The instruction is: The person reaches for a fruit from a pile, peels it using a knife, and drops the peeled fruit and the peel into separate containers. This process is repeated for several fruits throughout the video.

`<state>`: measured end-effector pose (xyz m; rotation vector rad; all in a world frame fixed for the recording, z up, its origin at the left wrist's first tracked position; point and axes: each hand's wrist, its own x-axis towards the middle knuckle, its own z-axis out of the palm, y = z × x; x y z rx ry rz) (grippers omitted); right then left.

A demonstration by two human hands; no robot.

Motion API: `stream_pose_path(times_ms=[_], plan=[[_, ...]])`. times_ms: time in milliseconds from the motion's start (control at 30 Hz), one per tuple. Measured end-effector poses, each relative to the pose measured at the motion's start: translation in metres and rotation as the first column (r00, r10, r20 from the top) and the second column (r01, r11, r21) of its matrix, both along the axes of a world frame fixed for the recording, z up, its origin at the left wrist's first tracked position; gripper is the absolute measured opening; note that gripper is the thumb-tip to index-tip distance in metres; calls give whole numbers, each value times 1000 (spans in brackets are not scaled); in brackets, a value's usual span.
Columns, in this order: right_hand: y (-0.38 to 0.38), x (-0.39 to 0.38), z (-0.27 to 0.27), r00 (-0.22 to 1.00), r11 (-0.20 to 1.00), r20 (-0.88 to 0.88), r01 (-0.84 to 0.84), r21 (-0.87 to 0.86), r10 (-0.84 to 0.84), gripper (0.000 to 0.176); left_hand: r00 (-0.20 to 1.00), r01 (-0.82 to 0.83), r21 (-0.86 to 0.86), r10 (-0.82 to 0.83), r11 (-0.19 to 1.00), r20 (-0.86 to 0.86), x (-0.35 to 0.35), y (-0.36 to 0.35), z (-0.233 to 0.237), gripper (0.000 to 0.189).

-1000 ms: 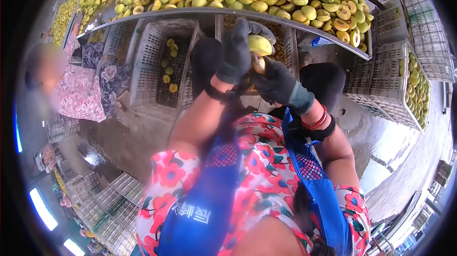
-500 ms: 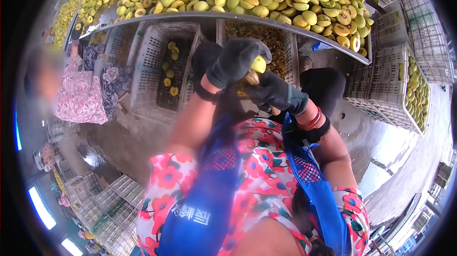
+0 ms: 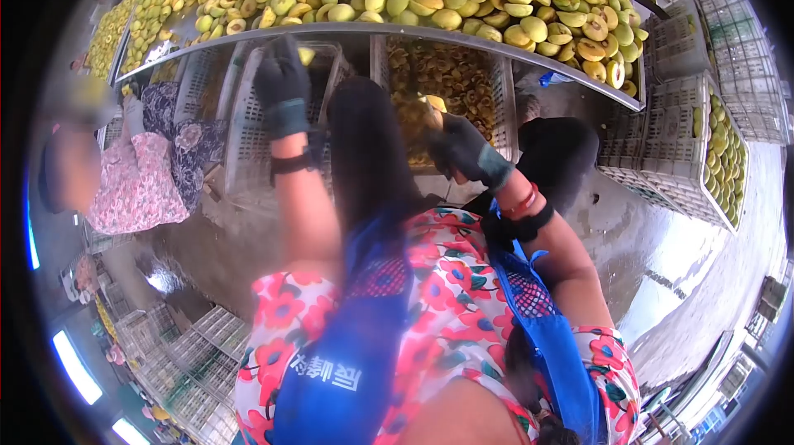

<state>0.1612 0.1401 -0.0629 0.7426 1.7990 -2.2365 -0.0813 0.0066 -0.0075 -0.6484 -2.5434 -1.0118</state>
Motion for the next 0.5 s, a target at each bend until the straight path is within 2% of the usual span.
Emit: stream_pose_path(times_ms=[33, 67, 100, 133, 167, 267, 300, 367, 467, 500], plan=[[5, -1, -21, 999, 997, -6, 46, -61, -47, 15, 988, -109, -115, 95, 987, -122, -13, -7, -8, 40], [5, -2, -40, 996, 980, -56, 77, 186, -68, 15, 986, -49, -106, 31, 993, -166, -24, -8, -12, 39], [3, -7, -57, 992, 901, -107, 113, 420, -74, 16, 977, 9, -100, -30, 995, -211, -34, -8, -15, 38], [1, -13, -58, 986, 766, -154, 148, 625, -66, 18, 964, 64, -98, -87, 993, -253, -35, -3, -10, 37], [-2, -16, -58, 950, 577, -294, 297, 761, -102, 22, 969, 141, -57, -150, 988, -196, -31, 12, -12, 38], [1, -21, -70, 967, 637, -237, 242, 732, -96, 22, 865, 500, 67, -496, 863, -75, -11, 81, -14, 41], [3, -23, -76, 988, 718, -118, 153, 679, -99, 23, 799, 601, 89, -598, 794, -58, -8, 109, -21, 42], [13, -26, -84, 989, 853, 122, 5, 522, -80, 25, 710, 704, 63, -704, 708, -24, 0, 165, -36, 43], [8, -23, -78, 973, 653, -107, 216, 726, -203, 27, 620, 775, -182, -784, 605, 32, 4, 236, -61, 48], [9, -21, -76, 962, 655, -142, 262, 709, -232, 28, 631, 754, -276, -774, 596, 53, 7, 251, -67, 49]])
